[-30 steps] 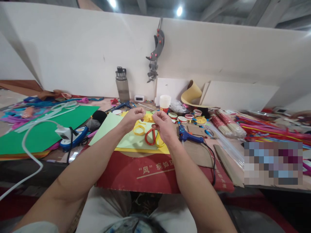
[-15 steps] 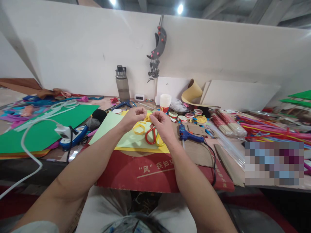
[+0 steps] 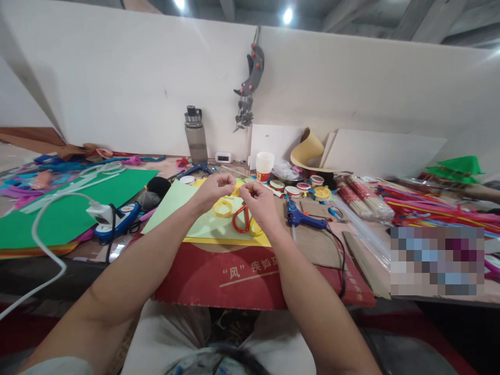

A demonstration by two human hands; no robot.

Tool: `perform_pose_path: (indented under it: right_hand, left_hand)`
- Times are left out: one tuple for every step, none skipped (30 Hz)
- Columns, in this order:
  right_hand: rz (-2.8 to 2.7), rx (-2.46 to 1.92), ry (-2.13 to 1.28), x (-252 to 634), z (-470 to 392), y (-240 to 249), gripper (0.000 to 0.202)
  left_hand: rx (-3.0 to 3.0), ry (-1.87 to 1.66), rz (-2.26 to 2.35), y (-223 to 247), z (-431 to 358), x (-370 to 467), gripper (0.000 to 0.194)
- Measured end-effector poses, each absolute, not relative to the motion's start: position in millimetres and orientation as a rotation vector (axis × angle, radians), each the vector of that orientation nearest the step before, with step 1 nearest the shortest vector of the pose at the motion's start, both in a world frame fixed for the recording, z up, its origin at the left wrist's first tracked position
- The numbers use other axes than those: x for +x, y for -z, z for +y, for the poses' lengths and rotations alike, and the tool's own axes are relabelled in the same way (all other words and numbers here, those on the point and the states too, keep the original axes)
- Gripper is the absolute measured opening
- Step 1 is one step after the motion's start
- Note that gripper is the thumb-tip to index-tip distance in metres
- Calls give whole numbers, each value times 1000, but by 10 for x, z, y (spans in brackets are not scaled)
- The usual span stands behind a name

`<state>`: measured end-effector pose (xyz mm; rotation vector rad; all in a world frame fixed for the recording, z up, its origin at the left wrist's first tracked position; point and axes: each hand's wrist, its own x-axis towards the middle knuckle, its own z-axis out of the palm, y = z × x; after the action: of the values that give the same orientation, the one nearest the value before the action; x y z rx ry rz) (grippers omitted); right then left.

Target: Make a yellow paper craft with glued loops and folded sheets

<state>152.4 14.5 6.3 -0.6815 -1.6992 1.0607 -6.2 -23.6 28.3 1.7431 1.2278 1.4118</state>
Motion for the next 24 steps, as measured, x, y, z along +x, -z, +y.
perform_pose_path:
  right_hand:
    - [-1711,-687,-1027,1526,145,-67,23]
    - [-1720,-692,-997,1529,143,-71,22]
    - [-1725,-697,-973,1531,142,-76,21]
    - [-1726,-701,-955,1533,141,-80,21]
    - [-1728,-703,-942,1534,140,-83,20]
    - [-1730,-704,-931,1533,141,-85,20]
    - [-1734,-705,-918,1532,142,-86,20]
    - [-1738,-705,-903,1530,143,-85,19]
    - [-1743,-704,-888,1527,146,-82,18]
    - [-1746,-703,-874,1525,148,-79,18]
    - [-1749,-702,-861,1523,150,-75,17]
    - [-1756,-702,-845,1522,152,-72,16]
    - [-1771,-700,-823,1522,153,-68,15]
    - [-1790,-697,-792,1523,153,-64,15]
    - [-1809,-695,-756,1524,154,-60,14]
    - [-1827,-693,-717,1524,156,-54,14]
    - [-1843,-691,-676,1525,159,-46,14]
    - [-1855,-688,-635,1524,164,-36,13]
    - [-1865,-684,-597,1522,171,-24,12]
    - [-1875,-682,-559,1520,180,-11,11]
    - [-1886,-677,-519,1518,188,3,10]
    - [-1897,-670,-479,1516,196,17,9]
    - [-1906,-663,-438,1514,202,28,9]
    - [-1914,-653,-399,1512,205,38,8]
  left_hand:
    - [1741,-1409,1225,-282,-235,-63,15]
    - [1739,-1404,1221,-281,-233,-66,15]
    - [1739,-1398,1218,-279,-230,-69,14]
    - [1740,-1392,1215,-278,-226,-73,13]
    - [1743,-1385,1211,-279,-223,-77,13]
    - [1750,-1376,1209,-282,-221,-81,13]
    - [1768,-1363,1215,-287,-220,-83,13]
    - [1797,-1350,1234,-294,-222,-84,13]
    - [1836,-1339,1268,-302,-224,-82,14]
    - [1882,-1328,1314,-311,-228,-78,14]
    - [1927,-1321,1368,-319,-231,-73,13]
    - [1968,-1317,1420,-325,-234,-68,12]
    - [2001,-1312,1465,-328,-236,-63,10]
    - [2025,-1305,1499,-329,-236,-59,9]
    - [2044,-1294,1525,-328,-236,-56,9]
    - [2058,-1281,1545,-326,-235,-56,9]
    - [2067,-1267,1562,-322,-234,-57,9]
    - [2070,-1253,1576,-317,-232,-60,10]
    - [2069,-1241,1587,-311,-231,-63,12]
    - [2065,-1230,1592,-304,-229,-67,13]
    - [2060,-1221,1596,-297,-226,-71,15]
    - [2053,-1213,1602,-289,-222,-75,17]
    - [2044,-1204,1610,-281,-218,-78,19]
    - [2033,-1196,1623,-273,-213,-82,20]
